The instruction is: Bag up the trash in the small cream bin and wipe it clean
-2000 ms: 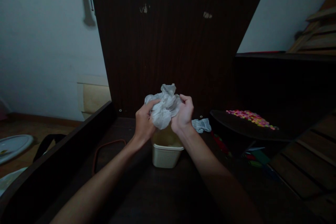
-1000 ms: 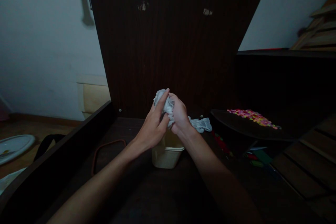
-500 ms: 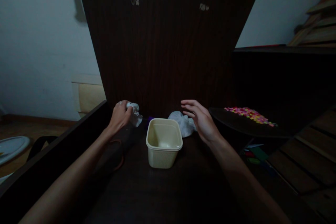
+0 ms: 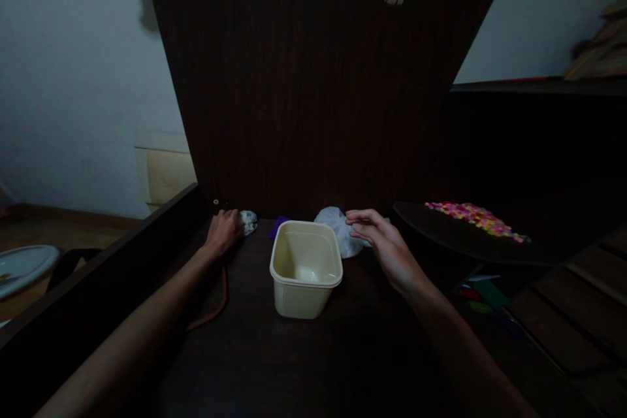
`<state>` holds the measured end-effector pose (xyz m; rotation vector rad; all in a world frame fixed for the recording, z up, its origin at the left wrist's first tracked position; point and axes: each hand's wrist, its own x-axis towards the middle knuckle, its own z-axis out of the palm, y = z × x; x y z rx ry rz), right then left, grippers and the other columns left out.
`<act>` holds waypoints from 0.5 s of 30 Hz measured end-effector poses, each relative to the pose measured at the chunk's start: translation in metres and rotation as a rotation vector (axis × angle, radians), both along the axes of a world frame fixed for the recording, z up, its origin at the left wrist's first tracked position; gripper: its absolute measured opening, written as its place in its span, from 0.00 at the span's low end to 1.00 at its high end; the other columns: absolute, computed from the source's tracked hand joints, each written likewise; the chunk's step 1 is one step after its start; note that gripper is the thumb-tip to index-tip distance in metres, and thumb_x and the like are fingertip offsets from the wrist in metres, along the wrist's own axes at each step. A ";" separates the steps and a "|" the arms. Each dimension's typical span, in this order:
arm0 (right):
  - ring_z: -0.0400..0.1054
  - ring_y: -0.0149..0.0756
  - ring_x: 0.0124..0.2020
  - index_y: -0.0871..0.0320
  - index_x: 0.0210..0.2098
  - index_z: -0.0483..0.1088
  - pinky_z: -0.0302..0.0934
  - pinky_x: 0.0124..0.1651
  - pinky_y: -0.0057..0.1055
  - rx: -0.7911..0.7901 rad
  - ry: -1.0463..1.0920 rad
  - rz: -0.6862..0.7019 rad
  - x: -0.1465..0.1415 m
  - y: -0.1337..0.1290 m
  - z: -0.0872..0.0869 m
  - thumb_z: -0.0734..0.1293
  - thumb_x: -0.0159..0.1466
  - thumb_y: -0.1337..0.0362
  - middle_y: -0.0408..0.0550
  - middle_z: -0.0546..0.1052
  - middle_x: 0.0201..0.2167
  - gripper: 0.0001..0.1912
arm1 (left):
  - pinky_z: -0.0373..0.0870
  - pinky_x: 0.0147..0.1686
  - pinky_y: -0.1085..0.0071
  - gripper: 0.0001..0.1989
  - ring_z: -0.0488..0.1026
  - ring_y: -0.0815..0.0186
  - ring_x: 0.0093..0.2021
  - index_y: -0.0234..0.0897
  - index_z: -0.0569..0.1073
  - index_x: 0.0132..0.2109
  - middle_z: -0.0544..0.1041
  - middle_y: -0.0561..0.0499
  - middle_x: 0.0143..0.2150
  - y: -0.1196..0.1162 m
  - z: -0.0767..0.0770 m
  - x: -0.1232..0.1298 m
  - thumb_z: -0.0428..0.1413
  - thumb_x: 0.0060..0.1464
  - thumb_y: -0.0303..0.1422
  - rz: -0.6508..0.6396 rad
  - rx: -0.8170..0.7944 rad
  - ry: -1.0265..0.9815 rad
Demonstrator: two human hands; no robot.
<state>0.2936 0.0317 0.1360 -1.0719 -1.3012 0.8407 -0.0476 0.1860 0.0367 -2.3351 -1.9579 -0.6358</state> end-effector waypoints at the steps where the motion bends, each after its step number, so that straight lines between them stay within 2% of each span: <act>1: 0.70 0.43 0.49 0.54 0.36 0.77 0.60 0.52 0.39 -0.001 -0.014 0.012 0.000 0.001 -0.001 0.71 0.56 0.56 0.48 0.79 0.44 0.11 | 0.68 0.54 0.50 0.12 0.70 0.41 0.56 0.31 0.74 0.47 0.77 0.31 0.52 0.000 -0.001 -0.002 0.54 0.58 0.32 0.018 -0.002 0.016; 4: 0.69 0.42 0.50 0.53 0.37 0.77 0.60 0.53 0.39 -0.001 -0.060 0.036 0.000 0.003 -0.004 0.70 0.56 0.56 0.48 0.79 0.43 0.11 | 0.64 0.56 0.42 0.17 0.65 0.36 0.61 0.31 0.77 0.49 0.75 0.29 0.57 0.000 -0.003 -0.008 0.50 0.61 0.37 0.080 0.007 0.034; 6: 0.69 0.43 0.50 0.53 0.37 0.76 0.60 0.53 0.39 -0.008 -0.074 0.046 0.000 0.004 -0.006 0.70 0.57 0.56 0.48 0.78 0.44 0.11 | 0.63 0.57 0.40 0.24 0.63 0.35 0.63 0.32 0.75 0.57 0.73 0.30 0.60 -0.001 -0.003 -0.014 0.48 0.63 0.41 0.106 0.014 0.021; 9: 0.69 0.43 0.49 0.53 0.38 0.76 0.60 0.53 0.40 -0.019 -0.063 0.052 0.001 0.005 -0.006 0.70 0.57 0.55 0.48 0.78 0.44 0.12 | 0.65 0.58 0.43 0.35 0.66 0.37 0.63 0.28 0.61 0.70 0.71 0.29 0.63 -0.005 -0.002 -0.021 0.44 0.65 0.48 0.120 0.020 -0.027; 12: 0.69 0.43 0.49 0.53 0.39 0.76 0.60 0.53 0.40 -0.024 -0.053 0.056 0.001 0.005 -0.006 0.70 0.56 0.54 0.48 0.78 0.44 0.13 | 0.64 0.61 0.47 0.37 0.65 0.43 0.65 0.25 0.50 0.73 0.66 0.29 0.67 -0.009 0.000 -0.027 0.39 0.67 0.48 0.102 0.078 -0.083; 13: 0.69 0.43 0.49 0.53 0.39 0.76 0.60 0.53 0.40 -0.026 -0.054 0.058 0.001 0.005 -0.006 0.70 0.57 0.54 0.48 0.78 0.44 0.13 | 0.62 0.63 0.48 0.36 0.64 0.44 0.66 0.26 0.51 0.73 0.65 0.30 0.68 -0.010 0.001 -0.029 0.38 0.67 0.47 0.069 0.110 -0.096; 15: 0.69 0.43 0.48 0.53 0.39 0.76 0.60 0.53 0.41 -0.027 -0.061 0.062 0.000 0.005 -0.006 0.70 0.57 0.54 0.48 0.78 0.43 0.14 | 0.60 0.65 0.50 0.32 0.64 0.45 0.66 0.28 0.60 0.69 0.66 0.33 0.67 -0.011 0.000 -0.030 0.41 0.66 0.46 -0.021 0.149 -0.101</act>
